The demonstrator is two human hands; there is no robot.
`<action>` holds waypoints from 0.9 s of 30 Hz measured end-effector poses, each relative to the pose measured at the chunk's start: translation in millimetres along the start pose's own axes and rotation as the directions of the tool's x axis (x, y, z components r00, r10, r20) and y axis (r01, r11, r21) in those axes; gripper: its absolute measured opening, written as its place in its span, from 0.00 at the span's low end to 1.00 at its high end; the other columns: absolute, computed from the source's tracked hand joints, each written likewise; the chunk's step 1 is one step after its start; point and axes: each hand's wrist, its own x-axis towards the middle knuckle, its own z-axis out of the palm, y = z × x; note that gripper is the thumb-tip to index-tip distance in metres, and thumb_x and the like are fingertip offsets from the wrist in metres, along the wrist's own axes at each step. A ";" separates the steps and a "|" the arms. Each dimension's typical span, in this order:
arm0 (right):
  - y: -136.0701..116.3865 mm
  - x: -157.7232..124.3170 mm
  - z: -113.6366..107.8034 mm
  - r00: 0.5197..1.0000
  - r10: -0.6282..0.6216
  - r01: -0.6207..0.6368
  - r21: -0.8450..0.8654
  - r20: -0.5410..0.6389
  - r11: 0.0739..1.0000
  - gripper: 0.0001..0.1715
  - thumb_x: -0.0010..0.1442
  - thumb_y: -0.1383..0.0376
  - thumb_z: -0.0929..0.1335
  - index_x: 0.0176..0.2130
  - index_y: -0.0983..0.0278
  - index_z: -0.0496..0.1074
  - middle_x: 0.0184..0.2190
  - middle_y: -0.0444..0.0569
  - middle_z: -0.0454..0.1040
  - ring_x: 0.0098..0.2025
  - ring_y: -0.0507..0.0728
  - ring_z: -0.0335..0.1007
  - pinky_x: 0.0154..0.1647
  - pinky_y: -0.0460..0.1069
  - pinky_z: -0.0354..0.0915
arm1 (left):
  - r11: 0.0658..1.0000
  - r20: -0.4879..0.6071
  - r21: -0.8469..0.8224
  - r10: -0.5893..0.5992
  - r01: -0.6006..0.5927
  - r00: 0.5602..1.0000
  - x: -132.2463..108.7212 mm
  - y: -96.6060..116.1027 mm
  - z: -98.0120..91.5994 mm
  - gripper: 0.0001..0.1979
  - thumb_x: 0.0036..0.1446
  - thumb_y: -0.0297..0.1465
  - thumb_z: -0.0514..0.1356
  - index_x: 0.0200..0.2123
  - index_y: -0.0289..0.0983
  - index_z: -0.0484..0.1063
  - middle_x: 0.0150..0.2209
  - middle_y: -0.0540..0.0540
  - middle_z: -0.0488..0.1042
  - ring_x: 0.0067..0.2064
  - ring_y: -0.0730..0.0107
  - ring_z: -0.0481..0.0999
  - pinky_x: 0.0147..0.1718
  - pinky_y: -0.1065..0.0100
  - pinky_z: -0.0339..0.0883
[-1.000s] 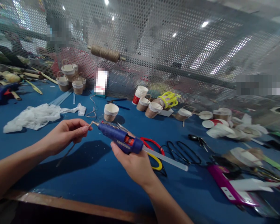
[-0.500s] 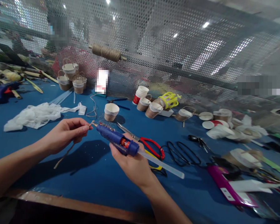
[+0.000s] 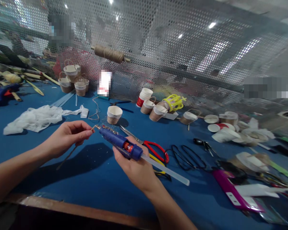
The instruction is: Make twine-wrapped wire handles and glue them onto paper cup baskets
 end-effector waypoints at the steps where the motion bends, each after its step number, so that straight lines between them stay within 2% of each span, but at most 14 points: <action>1: -0.5 0.0 0.2 1.000 -0.002 0.002 0.003 0.001 1.000 0.11 0.49 0.61 0.67 0.35 0.58 0.72 0.33 0.48 0.74 0.40 0.62 0.71 0.41 0.57 0.67 | 1.000 -0.004 0.002 0.000 0.000 1.000 0.1 -0.2 0.1 0.08 0.48 0.33 0.60 0.26 0.34 0.67 0.19 0.56 0.61 0.18 0.82 0.56 0.17 0.76 0.48; 8: 3.1 -3.3 2.2 0.998 0.037 -0.037 0.010 -0.042 0.999 0.11 0.48 0.61 0.68 0.36 0.58 0.72 0.34 0.49 0.74 0.41 0.63 0.70 0.40 0.57 0.68 | 1.000 -0.013 0.004 -0.001 0.001 1.000 -0.1 1.1 -0.1 0.08 0.47 0.33 0.59 0.26 0.34 0.67 0.19 0.55 0.61 0.19 0.82 0.56 0.17 0.75 0.48; 16: 1.3 -0.1 -2.0 0.999 0.016 -0.017 0.008 0.033 1.000 0.09 0.49 0.63 0.67 0.35 0.58 0.71 0.32 0.48 0.74 0.39 0.61 0.71 0.38 0.56 0.68 | 1.000 -0.002 0.010 -0.007 0.007 1.000 -0.2 1.0 0.4 0.08 0.48 0.34 0.59 0.26 0.34 0.66 0.19 0.56 0.61 0.19 0.82 0.57 0.17 0.75 0.49; 23: -1.6 0.6 -2.6 0.999 0.013 -0.014 0.024 0.034 1.000 0.09 0.49 0.63 0.67 0.34 0.59 0.71 0.33 0.48 0.74 0.38 0.61 0.71 0.39 0.55 0.67 | 1.000 0.017 -0.002 0.004 -0.004 1.000 -0.5 -0.7 -1.5 0.08 0.49 0.34 0.59 0.27 0.34 0.67 0.19 0.56 0.61 0.19 0.83 0.57 0.17 0.76 0.49; 27: -4.5 0.6 -3.5 0.999 0.050 -0.051 0.027 0.019 0.998 0.09 0.50 0.62 0.66 0.34 0.59 0.71 0.30 0.48 0.74 0.36 0.60 0.71 0.36 0.54 0.68 | 1.000 0.022 -0.009 0.001 0.000 1.000 0.1 -1.8 -1.7 0.09 0.49 0.35 0.59 0.26 0.34 0.67 0.19 0.56 0.61 0.19 0.82 0.58 0.17 0.76 0.50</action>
